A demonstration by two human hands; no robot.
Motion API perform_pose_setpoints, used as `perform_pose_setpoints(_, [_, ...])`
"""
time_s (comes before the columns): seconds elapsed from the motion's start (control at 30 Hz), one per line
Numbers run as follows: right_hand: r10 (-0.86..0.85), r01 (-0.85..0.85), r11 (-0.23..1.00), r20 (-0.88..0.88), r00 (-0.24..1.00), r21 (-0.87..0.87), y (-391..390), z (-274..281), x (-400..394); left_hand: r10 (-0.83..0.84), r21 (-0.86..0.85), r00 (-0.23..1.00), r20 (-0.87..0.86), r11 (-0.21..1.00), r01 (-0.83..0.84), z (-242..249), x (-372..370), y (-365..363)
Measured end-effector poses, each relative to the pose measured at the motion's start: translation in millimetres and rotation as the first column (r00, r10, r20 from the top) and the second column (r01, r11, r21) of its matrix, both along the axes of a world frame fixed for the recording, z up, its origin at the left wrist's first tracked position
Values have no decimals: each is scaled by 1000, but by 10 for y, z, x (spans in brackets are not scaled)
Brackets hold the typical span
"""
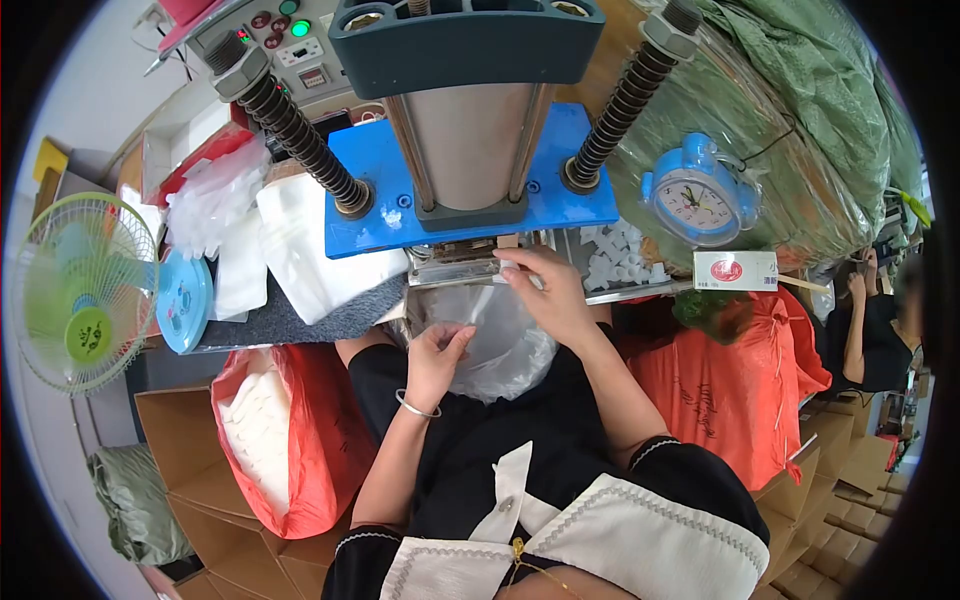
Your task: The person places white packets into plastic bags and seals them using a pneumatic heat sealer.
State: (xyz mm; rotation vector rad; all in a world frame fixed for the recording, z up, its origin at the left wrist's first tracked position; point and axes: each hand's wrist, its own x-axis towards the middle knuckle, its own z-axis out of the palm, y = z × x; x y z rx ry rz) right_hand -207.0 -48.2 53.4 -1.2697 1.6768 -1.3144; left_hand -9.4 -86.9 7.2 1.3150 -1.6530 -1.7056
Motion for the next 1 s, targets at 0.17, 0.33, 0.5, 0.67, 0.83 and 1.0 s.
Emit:
perform_pose_setpoints(0.17, [85, -85, 996, 40, 996, 16, -7, -192, 95, 37, 146, 977, -208, 989, -6, -21, -87, 68])
perform_pose_setpoints(0.33, [-65, 79, 995, 206, 976, -60, -14, -85, 78, 94, 157, 974, -204, 986, -63, -322, -87, 10])
perform_pose_setpoints(0.5, [33, -22, 999, -269, 963, 42, -20, -95, 15, 32, 139, 991, -132, 990, -13, -222, -119, 63])
perform_pose_setpoints(0.67, [-89, 97, 994, 162, 983, -40, -58, -325, 154, 71, 69, 974, -215, 996, -57, -250, -122, 63])
perform_pose_setpoints(0.83, [-85, 85, 995, 5, 996, -51, -40, -235, 39, 36, 65, 986, -164, 998, -25, -214, -66, 15])
perform_pose_setpoints(1.0, [-44, 44, 999, -12, 999, 13, -47, -322, 165, 40, 83, 983, -181, 996, -26, -166, -124, -8])
